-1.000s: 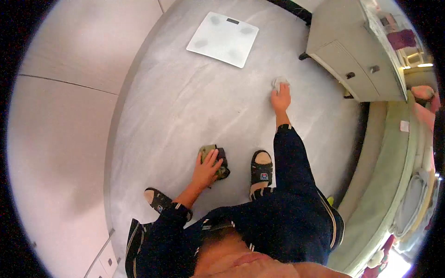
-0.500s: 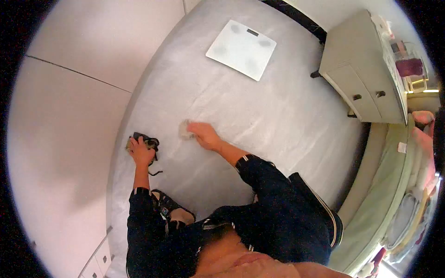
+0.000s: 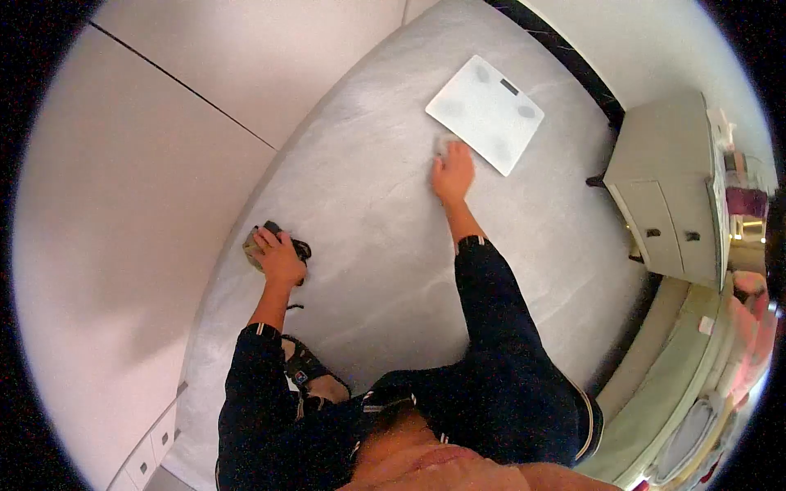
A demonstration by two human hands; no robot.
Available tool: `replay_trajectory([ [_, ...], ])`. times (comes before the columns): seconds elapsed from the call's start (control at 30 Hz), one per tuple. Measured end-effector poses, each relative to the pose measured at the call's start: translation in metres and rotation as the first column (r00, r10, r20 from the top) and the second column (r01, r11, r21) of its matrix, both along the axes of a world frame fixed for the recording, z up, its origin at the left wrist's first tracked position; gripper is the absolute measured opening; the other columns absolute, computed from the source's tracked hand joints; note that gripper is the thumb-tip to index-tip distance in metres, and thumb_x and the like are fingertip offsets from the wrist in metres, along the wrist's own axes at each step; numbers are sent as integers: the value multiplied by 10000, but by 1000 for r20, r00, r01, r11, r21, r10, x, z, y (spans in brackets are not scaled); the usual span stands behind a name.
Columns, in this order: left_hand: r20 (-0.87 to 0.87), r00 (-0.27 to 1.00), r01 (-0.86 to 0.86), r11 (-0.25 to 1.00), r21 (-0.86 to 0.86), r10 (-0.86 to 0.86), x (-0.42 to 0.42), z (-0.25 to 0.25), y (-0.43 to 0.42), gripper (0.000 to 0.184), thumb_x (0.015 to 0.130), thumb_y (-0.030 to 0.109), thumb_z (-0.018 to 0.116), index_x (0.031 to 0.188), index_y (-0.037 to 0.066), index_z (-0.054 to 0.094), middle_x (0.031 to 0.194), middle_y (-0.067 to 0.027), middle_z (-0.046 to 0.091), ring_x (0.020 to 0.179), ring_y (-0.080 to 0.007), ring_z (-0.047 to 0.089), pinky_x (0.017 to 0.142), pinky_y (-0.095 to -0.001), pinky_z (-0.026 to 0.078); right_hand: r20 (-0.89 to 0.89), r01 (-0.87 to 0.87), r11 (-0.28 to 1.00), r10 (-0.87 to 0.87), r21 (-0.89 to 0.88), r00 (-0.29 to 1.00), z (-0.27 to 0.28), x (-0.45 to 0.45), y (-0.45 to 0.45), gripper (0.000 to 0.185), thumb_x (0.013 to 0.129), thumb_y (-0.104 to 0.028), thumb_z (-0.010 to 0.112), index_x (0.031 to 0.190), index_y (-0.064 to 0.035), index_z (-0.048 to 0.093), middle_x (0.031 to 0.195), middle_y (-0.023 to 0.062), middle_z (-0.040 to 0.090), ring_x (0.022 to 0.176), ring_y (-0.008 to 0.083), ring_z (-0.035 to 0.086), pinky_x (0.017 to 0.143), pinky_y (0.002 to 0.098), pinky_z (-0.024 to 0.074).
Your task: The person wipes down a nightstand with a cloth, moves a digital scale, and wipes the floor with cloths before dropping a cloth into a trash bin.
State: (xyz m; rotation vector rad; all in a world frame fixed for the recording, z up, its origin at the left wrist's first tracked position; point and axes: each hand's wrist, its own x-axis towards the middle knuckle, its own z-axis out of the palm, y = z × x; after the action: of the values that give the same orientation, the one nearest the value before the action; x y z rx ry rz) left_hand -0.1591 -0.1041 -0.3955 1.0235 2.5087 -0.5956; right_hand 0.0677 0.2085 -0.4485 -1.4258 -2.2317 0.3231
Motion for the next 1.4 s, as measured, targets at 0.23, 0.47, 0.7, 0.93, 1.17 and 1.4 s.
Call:
replay_trajectory([
  [0.23, 59, 996, 57, 998, 42, -59, -19, -10, 18, 662, 701, 226, 635, 1278, 27, 380, 1434, -327, 131, 1348, -491, 84, 1036, -648, 108, 60, -461, 828, 503, -319, 862, -12, -87, -77, 370, 830, -112, 495, 1180, 4, 515, 1240, 226, 509, 1139, 355, 489, 946, 446, 387],
  [0.47, 103, 993, 43, 997, 68, -50, -34, -6, 26, 668, 693, 235, 649, 1274, 15, 404, 1453, -321, 103, 1362, -478, 49, 1056, -640, 48, -436, -828, 359, 721, -431, 539, 14, -10, -238, 304, 840, -107, 536, 1141, -76, 559, 1181, 139, 568, 1081, 321, 526, 900, 410, 422],
  [0.7, 58, 995, 74, 997, 31, -75, -28, 31, 12, 544, 683, 100, 678, 1173, 87, 442, 1448, -257, 175, 1336, -447, 185, 1046, -592, 214, -427, -478, 775, 299, -413, 854, 37, 36, -133, 315, 859, -56, 502, 1167, -65, 566, 1206, 149, 565, 1108, 305, 538, 936, 359, 427],
  [0.93, 409, 912, -194, 904, 381, 24, -91, 17, 41, 411, 661, -13, 607, 1057, 62, 530, 1143, -177, 555, 1133, -362, 475, 936, -417, 393, 32, -365, 928, 368, -77, 929, 27, 73, 0, 455, 758, -69, 599, 1205, -44, 516, 1258, 158, 510, 1166, 344, 474, 970, 436, 372],
  [1.17, 374, 854, -82, 615, 784, -363, -52, 49, 272, 365, 670, -24, 602, 1015, 77, 536, 1069, -134, 588, 1040, -356, 517, 861, -405, 432, 89, -315, 917, 344, -244, 935, 17, 75, 22, 518, 724, -75, 614, 1227, -53, 493, 1302, 149, 472, 1230, 319, 423, 1006, 436, 315],
  [1.4, -112, 817, 453, 510, 731, -566, -27, 5, 486, 301, 773, 22, 556, 1059, 116, 559, 1101, -91, 551, 1098, -309, 503, 858, -456, 433, 77, -304, 917, 333, -259, 940, 15, 69, 19, 537, 685, -60, 626, 1208, -56, 500, 1275, 143, 492, 1206, 315, 448, 994, 436, 333],
])
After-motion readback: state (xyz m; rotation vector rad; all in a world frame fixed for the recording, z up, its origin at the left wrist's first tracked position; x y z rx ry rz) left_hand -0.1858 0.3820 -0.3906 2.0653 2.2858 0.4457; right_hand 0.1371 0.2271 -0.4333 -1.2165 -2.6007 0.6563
